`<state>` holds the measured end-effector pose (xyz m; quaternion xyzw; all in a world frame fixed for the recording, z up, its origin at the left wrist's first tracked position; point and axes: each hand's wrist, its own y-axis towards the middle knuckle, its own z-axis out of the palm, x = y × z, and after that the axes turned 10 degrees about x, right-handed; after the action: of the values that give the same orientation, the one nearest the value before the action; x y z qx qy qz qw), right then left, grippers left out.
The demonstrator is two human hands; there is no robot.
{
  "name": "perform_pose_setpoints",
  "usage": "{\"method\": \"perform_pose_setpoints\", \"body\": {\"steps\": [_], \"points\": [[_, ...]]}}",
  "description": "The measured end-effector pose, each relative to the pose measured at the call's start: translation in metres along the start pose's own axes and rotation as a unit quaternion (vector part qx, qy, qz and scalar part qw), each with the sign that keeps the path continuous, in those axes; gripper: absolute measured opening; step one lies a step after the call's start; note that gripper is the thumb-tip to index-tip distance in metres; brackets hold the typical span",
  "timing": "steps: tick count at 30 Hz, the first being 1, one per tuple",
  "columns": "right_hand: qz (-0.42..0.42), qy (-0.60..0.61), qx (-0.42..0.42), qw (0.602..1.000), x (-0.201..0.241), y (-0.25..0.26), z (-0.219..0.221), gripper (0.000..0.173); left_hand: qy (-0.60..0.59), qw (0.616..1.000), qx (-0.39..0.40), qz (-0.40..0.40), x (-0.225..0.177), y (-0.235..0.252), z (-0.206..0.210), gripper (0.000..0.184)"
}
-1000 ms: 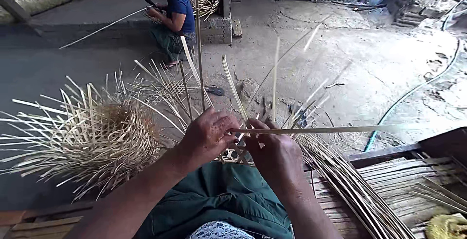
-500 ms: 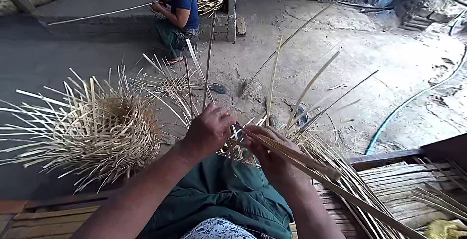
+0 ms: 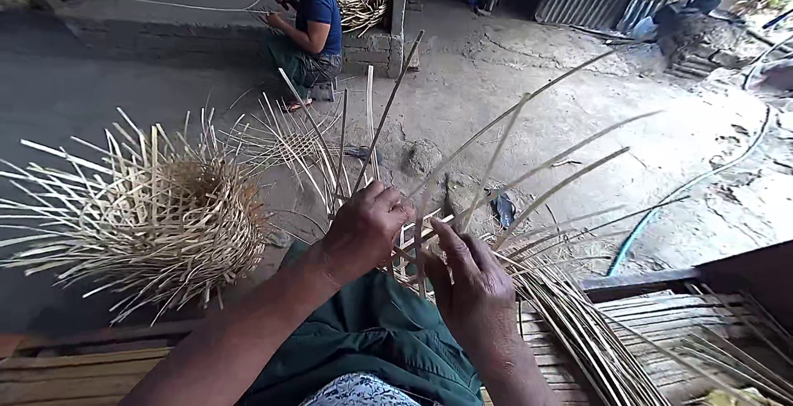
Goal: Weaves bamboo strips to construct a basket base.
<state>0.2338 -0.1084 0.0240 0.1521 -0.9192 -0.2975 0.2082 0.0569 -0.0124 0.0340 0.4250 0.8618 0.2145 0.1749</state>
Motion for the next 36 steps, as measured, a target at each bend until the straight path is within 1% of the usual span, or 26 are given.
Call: {"method": "perform_pose_setpoints", "body": {"steps": [1, 2, 3, 4, 5, 6, 7, 8, 10, 11, 12, 13, 14, 15, 16, 18, 19, 21, 24, 26, 28, 29, 30, 33, 34, 36], "points": [[0.028, -0.053, 0.022, 0.998, -0.001, 0.003, -0.003, 0.033, -0.045, 0.999, 0.009, -0.012, -0.003, 0.000, -0.004, 0.018], [0.045, -0.074, 0.050, 0.995, -0.004, 0.005, -0.005, 0.029, -0.109, 0.993, 0.024, -0.031, -0.005, 0.001, -0.011, 0.026], [0.043, -0.068, 0.071, 0.994, -0.009, 0.007, -0.008, 0.025, -0.176, 0.981, 0.053, -0.061, -0.005, 0.003, -0.019, 0.034], [0.029, -0.051, 0.087, 0.994, -0.012, 0.008, -0.011, 0.023, -0.245, 0.960, 0.093, -0.096, -0.004, 0.004, -0.028, 0.039], [0.018, -0.034, 0.101, 0.994, -0.013, 0.009, -0.014, 0.026, -0.304, 0.935, 0.128, -0.128, -0.001, 0.005, -0.034, 0.039], [0.012, -0.023, 0.110, 0.994, -0.012, 0.010, -0.015, 0.030, -0.347, 0.914, 0.153, -0.145, 0.002, 0.005, -0.037, 0.031], [0.014, -0.020, 0.113, 0.993, -0.010, 0.011, -0.014, 0.034, -0.377, 0.901, 0.162, -0.143, 0.005, 0.004, -0.037, 0.020], [0.023, -0.019, 0.115, 0.993, -0.010, 0.012, -0.013, 0.036, -0.405, 0.892, 0.155, -0.126, 0.006, 0.002, -0.035, 0.012], [0.058, -0.013, 0.132, 0.989, -0.013, 0.015, -0.014, 0.039, -0.449, 0.884, 0.107, -0.074, 0.008, -0.003, -0.027, 0.010], [0.076, -0.006, 0.144, 0.987, -0.015, 0.017, -0.015, 0.041, -0.455, 0.886, 0.078, -0.047, 0.008, -0.006, -0.023, 0.010], [0.090, 0.006, 0.156, 0.984, -0.016, 0.018, -0.017, 0.043, -0.433, 0.900, 0.042, -0.027, 0.006, -0.010, -0.019, 0.011], [0.098, 0.018, 0.166, 0.981, -0.016, 0.019, -0.018, 0.044, -0.374, 0.927, 0.001, -0.013, 0.002, -0.012, -0.017, 0.013], [0.096, 0.030, 0.168, 0.981, -0.016, 0.020, -0.018, 0.044, -0.285, 0.958, -0.037, 0.007, -0.002, -0.012, -0.016, 0.019], [0.088, 0.041, 0.162, 0.982, -0.016, 0.021, -0.017, 0.043, -0.198, 0.978, -0.056, 0.037, -0.006, -0.011, -0.017, 0.027], [0.076, 0.052, 0.144, 0.985, -0.017, 0.021, -0.015, 0.039, -0.118, 0.990, -0.043, 0.070, -0.008, -0.008, -0.019, 0.035], [0.069, 0.086, 0.110, 0.988, -0.021, 0.019, -0.010, 0.025, -0.007, 0.993, 0.047, 0.110, -0.003, -0.001, -0.020, 0.040], [0.068, 0.103, 0.098, 0.988, -0.024, 0.017, -0.007, 0.019, 0.023, 0.989, 0.084, 0.120, 0.003, 0.003, -0.018, 0.037], [0.067, 0.127, 0.083, 0.986, -0.029, 0.014, 0.000, 0.016, 0.060, 0.982, 0.122, 0.134, 0.019, 0.013, -0.019, 0.030], [0.053, 0.134, 0.074, 0.987, -0.029, 0.010, 0.011, 0.014, 0.026, 0.977, 0.140, 0.160, 0.026, 0.024, -0.028, 0.026], [0.033, 0.152, 0.057, 0.986, -0.030, 0.008, 0.014, 0.012, 0.019, 0.975, 0.140, 0.173, 0.021, 0.027, -0.030, 0.033], [0.019, 0.185, 0.022, 0.982, -0.031, 0.007, 0.012, 0.013, 0.042, 0.973, 0.156, 0.166, 0.022, 0.027, -0.030, 0.040], [0.019, 0.179, 0.000, 0.984, -0.029, 0.007, 0.012, 0.014, 0.040, 0.974, 0.161, 0.155, 0.024, 0.027, -0.031, 0.040], [0.025, 0.161, -0.014, 0.986, -0.027, 0.007, 0.010, 0.016, 0.020, 0.978, 0.149, 0.142, 0.027, 0.028, -0.034, 0.038], [0.066, 0.079, -0.024, 0.994, -0.019, 0.013, 0.005, 0.025, -0.060, 0.989, 0.064, 0.121, 0.021, 0.027, -0.042, 0.030], [0.083, 0.045, -0.027, 0.995, -0.015, 0.015, 0.003, 0.029, -0.079, 0.989, 0.047, 0.112, 0.014, 0.025, -0.044, 0.028], [0.110, -0.001, -0.022, 0.994, -0.005, 0.020, -0.005, 0.032, -0.114, 0.988, 0.040, 0.091, 0.002, 0.018, -0.043, 0.023]]}}
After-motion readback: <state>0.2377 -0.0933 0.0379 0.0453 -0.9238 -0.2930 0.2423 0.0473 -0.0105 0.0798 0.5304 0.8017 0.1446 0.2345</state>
